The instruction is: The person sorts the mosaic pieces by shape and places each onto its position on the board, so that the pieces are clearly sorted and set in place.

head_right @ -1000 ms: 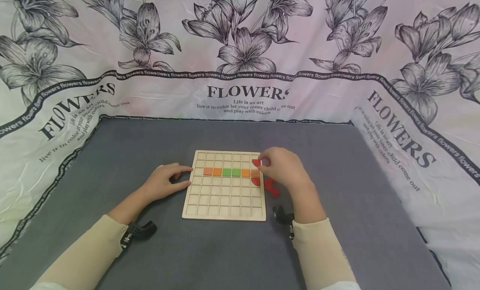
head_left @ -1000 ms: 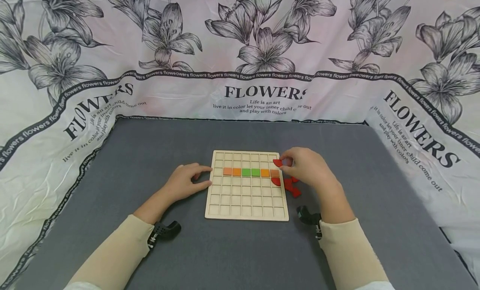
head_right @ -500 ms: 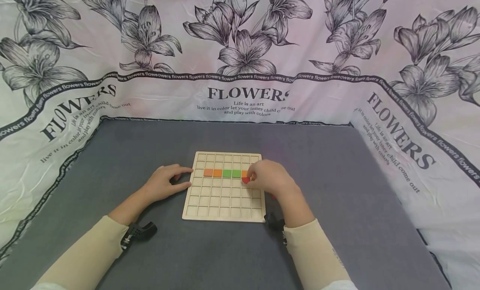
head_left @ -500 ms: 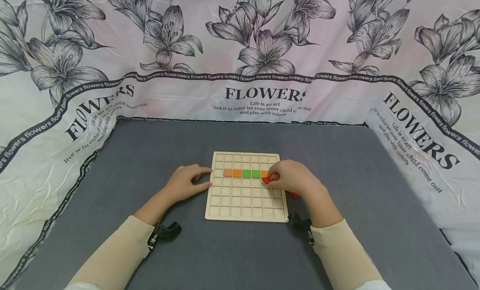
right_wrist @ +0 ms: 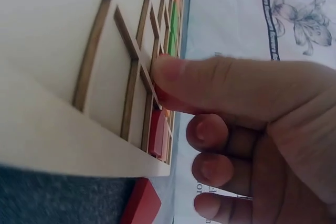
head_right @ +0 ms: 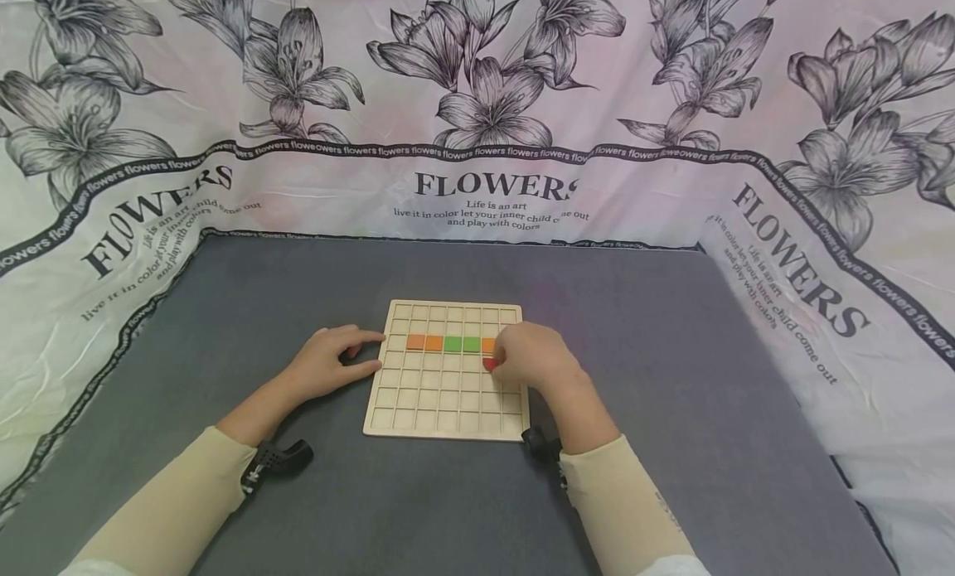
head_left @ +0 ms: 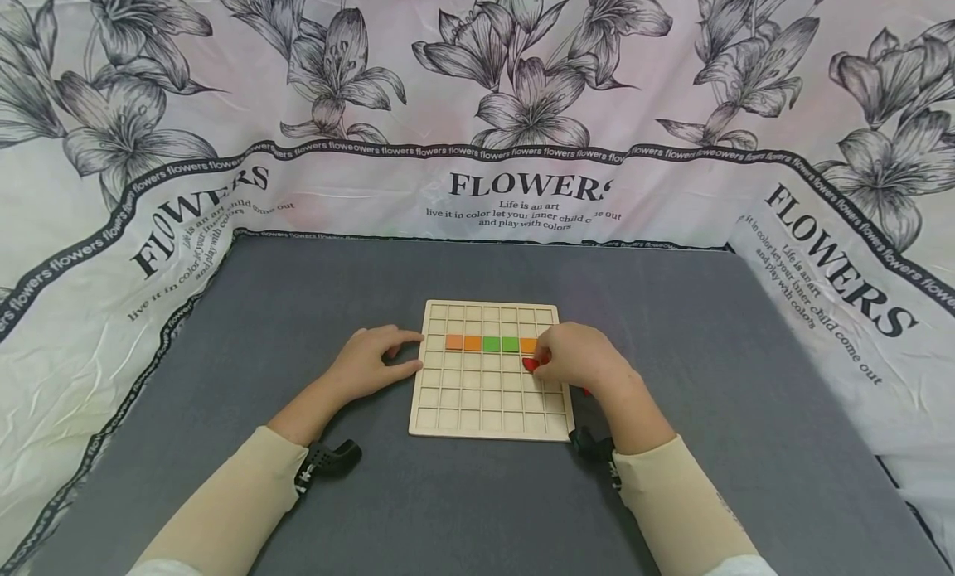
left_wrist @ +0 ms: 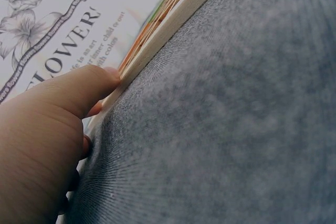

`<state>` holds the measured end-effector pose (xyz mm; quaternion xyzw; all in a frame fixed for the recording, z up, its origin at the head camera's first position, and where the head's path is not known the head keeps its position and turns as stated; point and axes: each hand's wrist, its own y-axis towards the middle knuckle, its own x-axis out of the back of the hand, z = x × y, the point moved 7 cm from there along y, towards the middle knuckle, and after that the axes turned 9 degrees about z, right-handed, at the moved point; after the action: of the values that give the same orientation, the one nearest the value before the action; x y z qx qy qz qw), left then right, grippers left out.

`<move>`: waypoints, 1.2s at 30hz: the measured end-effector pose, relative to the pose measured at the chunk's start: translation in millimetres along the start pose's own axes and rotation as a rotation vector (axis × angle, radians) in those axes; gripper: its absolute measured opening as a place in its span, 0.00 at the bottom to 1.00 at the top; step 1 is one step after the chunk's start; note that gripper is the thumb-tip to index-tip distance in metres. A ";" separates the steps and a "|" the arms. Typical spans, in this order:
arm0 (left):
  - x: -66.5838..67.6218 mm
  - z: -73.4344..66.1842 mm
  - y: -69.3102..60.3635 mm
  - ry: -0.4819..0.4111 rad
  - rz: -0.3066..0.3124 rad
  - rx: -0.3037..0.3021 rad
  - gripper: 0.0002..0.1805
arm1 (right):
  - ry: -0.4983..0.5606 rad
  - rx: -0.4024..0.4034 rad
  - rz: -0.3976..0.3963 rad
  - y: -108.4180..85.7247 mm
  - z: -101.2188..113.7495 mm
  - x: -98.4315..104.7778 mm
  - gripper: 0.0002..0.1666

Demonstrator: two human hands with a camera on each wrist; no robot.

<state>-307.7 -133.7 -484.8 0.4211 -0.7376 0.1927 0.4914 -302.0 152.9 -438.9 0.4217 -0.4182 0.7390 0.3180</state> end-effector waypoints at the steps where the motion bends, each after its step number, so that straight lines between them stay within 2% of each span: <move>1: -0.1 0.2 0.2 0.000 0.000 -0.001 0.23 | -0.011 0.006 -0.013 0.5 0.6 0.8 0.05; 6: -0.4 0.7 0.3 0.000 0.001 -0.004 0.23 | -0.042 0.025 -0.066 2.4 1.3 3.0 0.05; 12: -0.8 0.4 -0.2 -0.007 0.001 -0.005 0.23 | 0.007 0.035 -0.060 1.8 -5.2 5.7 0.01; 18: -1.8 0.7 0.1 0.001 0.007 0.005 0.23 | 0.076 -0.016 -0.132 -7.8 -29.7 18.9 0.10; 22: -0.6 -0.2 0.2 -0.005 0.008 0.005 0.23 | 0.169 -0.090 -0.073 -12.8 -53.8 19.1 0.13; 26: 0.2 -0.7 -0.2 -0.010 0.009 0.007 0.23 | 0.261 -0.120 0.014 -15.0 -69.6 12.5 0.16; 30: 0.5 -1.2 -0.9 -0.010 0.009 0.010 0.23 | 0.282 -0.128 0.052 -13.3 -75.9 5.8 0.15; 36: 0.7 -1.0 -0.7 -0.011 0.008 0.014 0.22 | 0.308 -0.147 0.064 -11.7 -77.6 4.2 0.11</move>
<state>-306.7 -133.7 -483.8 0.4225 -0.7408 0.1975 0.4834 -321.9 227.4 -453.9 0.2654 -0.4306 0.7720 0.3849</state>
